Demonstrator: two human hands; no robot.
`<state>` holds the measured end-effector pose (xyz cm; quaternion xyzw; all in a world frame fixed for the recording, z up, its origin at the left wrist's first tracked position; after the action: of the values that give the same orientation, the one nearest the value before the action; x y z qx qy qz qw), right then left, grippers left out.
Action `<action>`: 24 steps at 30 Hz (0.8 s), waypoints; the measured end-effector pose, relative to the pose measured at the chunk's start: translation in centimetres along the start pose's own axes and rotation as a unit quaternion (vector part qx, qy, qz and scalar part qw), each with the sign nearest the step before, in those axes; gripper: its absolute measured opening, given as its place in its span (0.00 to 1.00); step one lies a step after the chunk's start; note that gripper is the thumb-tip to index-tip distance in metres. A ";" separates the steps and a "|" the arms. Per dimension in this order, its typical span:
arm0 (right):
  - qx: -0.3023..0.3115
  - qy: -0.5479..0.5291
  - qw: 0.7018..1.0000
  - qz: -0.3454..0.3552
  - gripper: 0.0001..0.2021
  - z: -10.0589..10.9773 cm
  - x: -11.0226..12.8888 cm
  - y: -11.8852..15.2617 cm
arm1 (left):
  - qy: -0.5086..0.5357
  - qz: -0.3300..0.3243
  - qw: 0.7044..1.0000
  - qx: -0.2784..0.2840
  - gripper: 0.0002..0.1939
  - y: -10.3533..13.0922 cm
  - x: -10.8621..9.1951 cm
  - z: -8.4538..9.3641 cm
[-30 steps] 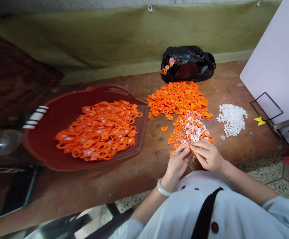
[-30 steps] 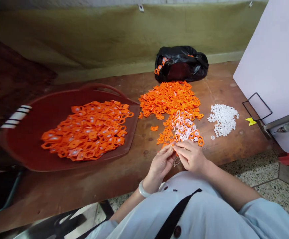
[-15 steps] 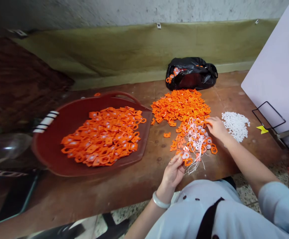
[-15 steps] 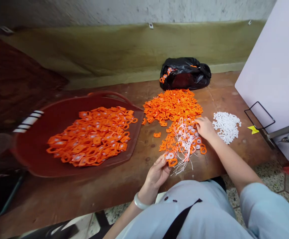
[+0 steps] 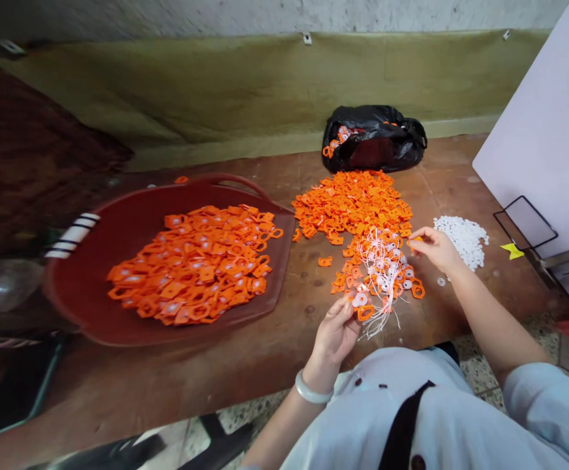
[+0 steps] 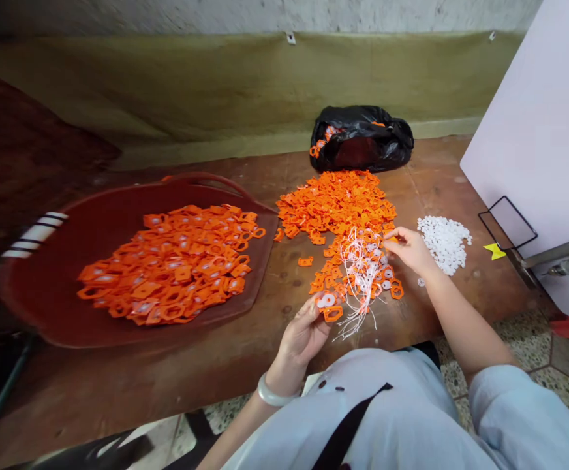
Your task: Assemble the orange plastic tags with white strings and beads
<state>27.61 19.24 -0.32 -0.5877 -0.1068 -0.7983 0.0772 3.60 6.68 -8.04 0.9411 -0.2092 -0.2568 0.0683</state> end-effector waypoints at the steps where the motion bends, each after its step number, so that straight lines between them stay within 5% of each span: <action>1: 0.001 -0.064 0.998 0.004 0.09 -0.5 0.3 1.1 | 0.001 0.006 1.000 0.004 0.13 -0.2 0.2 -0.5; 7: 0.020 -0.260 0.965 -0.038 0.13 -5.3 0.6 6.5 | 0.022 0.040 0.997 0.054 0.14 -1.0 1.9 -4.7; 12: 0.069 -0.271 0.960 0.000 0.10 -8.2 1.4 7.9 | 0.025 0.048 0.998 0.042 0.14 -0.7 2.7 -5.3; 16: 0.098 -0.185 0.977 0.048 0.13 -8.0 2.2 8.1 | 0.029 0.047 0.998 0.030 0.15 -0.3 2.5 -4.9; 19: 0.043 -0.075 0.991 0.099 0.11 -6.1 3.8 8.6 | 0.015 0.059 0.998 0.031 0.14 0.0 2.4 -4.9; 24: 0.024 -0.016 0.976 0.217 0.10 -6.3 8.1 9.7 | 0.008 0.059 0.997 0.045 0.13 0.0 2.6 -5.3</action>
<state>21.77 8.27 6.35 -0.6073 0.0030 -0.7502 0.2613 8.36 5.70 -4.68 0.9313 -0.2748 -0.2352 0.0424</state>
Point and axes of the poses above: each hand's wrist, its own y-axis away from the middle knuckle, its own z-axis out of the back of the hand, x = y × z, the point moved 9 cm from there along -y, towards the middle knuckle, and after that the axes turned 14 degrees about x, right-handed, at the moved point
